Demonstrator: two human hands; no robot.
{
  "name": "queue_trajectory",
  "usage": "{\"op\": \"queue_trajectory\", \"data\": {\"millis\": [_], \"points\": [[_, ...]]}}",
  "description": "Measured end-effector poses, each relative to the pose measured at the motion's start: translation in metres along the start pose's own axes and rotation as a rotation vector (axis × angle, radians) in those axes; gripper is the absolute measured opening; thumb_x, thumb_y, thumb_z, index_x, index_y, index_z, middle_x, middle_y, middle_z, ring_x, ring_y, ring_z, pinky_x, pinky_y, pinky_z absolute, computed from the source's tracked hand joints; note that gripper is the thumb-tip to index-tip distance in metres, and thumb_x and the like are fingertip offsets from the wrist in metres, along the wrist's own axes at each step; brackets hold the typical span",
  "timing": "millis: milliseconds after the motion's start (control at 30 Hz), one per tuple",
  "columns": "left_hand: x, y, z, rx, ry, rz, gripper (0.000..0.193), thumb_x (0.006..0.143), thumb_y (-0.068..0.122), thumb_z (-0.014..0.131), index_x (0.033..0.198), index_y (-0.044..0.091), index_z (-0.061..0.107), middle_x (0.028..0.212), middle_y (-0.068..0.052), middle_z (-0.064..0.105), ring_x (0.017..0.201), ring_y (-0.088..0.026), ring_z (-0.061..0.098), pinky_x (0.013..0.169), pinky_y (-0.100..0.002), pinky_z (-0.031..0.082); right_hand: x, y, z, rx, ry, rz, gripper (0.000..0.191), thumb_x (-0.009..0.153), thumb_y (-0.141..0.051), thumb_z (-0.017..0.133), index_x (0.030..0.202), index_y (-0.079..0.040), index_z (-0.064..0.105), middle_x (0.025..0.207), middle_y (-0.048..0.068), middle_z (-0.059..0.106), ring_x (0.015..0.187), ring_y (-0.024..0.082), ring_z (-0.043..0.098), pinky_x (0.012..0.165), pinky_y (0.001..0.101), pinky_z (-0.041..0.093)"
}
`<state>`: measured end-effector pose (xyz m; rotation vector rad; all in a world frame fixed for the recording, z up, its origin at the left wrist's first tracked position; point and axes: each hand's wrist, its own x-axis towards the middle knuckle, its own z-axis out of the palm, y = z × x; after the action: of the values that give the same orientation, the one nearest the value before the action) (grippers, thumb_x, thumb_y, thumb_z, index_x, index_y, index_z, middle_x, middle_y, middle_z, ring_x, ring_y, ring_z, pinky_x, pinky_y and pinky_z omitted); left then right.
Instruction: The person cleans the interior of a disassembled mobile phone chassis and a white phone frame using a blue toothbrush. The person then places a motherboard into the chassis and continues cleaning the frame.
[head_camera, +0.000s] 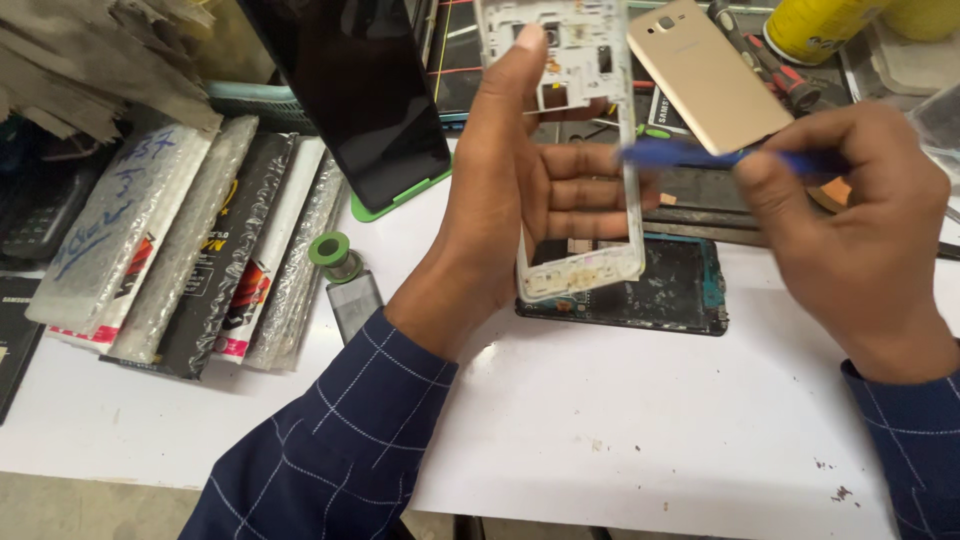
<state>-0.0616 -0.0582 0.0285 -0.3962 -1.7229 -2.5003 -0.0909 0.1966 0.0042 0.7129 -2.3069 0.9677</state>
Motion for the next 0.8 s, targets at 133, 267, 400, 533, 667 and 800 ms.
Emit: {"op": "queue_trajectory", "data": {"millis": [133,267,400,533,667,800], "points": [[-0.002,-0.001,0.0,0.027,-0.115,-0.039,0.094,0.091,0.074,0.042,0.135,-0.009,0.039,0.091,-0.026,0.075,0.078,-0.028,0.079,0.06,-0.034,0.067,0.002,0.002,0.0,0.426,0.019,0.068,0.032,0.11,-0.029,0.07,0.116,-0.002,0.054,0.096,0.0,0.059,0.079,0.003,0.056,0.072,0.0168,0.047],[-0.004,-0.003,0.0,0.077,-0.267,-0.048,0.089,0.097,0.069,0.048,0.132,-0.013,0.053,0.1,-0.025,0.076,0.089,-0.029,0.079,0.074,-0.036,0.064,0.003,-0.001,0.003,0.513,0.006,0.132,0.032,0.105,-0.032,0.07,0.112,-0.006,0.052,0.084,-0.002,0.056,0.061,0.001,0.052,0.054,0.017,0.043],[-0.004,0.0,0.0,0.082,-0.229,-0.067,0.077,0.092,0.055,0.058,0.134,-0.009,0.05,0.105,-0.015,0.067,0.095,-0.022,0.072,0.085,-0.036,0.061,0.003,-0.003,0.012,0.376,0.05,0.143,0.028,0.11,-0.029,0.067,0.107,-0.004,0.054,0.077,-0.003,0.054,0.056,0.001,0.048,0.049,0.0166,0.038],[-0.012,0.01,-0.002,0.161,-0.174,-0.026,0.081,0.084,0.049,0.06,0.144,-0.003,0.045,0.108,-0.01,0.059,0.099,-0.02,0.063,0.085,-0.037,0.056,0.004,0.0,0.016,0.385,0.099,0.16,0.026,0.113,-0.025,0.067,0.106,-0.003,0.055,0.077,-0.004,0.056,0.059,0.001,0.05,0.051,0.0173,0.039],[-0.014,0.014,0.006,0.414,-0.166,-0.122,0.084,0.08,0.044,0.071,0.147,-0.001,0.052,0.094,-0.016,0.058,0.09,-0.027,0.061,0.075,-0.04,0.048,0.003,0.004,0.01,0.509,0.101,0.264,0.03,0.112,-0.032,0.064,0.105,-0.004,0.055,0.073,-0.002,0.054,0.055,0.002,0.045,0.05,0.0205,0.035],[-0.016,0.015,0.01,0.975,-0.174,0.249,0.083,0.073,0.043,0.081,0.14,0.001,0.058,0.106,-0.007,0.06,0.099,-0.02,0.059,0.082,-0.036,0.052,0.0,-0.002,0.0,0.864,-0.075,0.357,0.038,0.113,-0.04,0.057,0.113,-0.002,0.06,0.074,0.002,0.056,0.054,0.003,0.041,0.048,0.0198,0.033]]}}
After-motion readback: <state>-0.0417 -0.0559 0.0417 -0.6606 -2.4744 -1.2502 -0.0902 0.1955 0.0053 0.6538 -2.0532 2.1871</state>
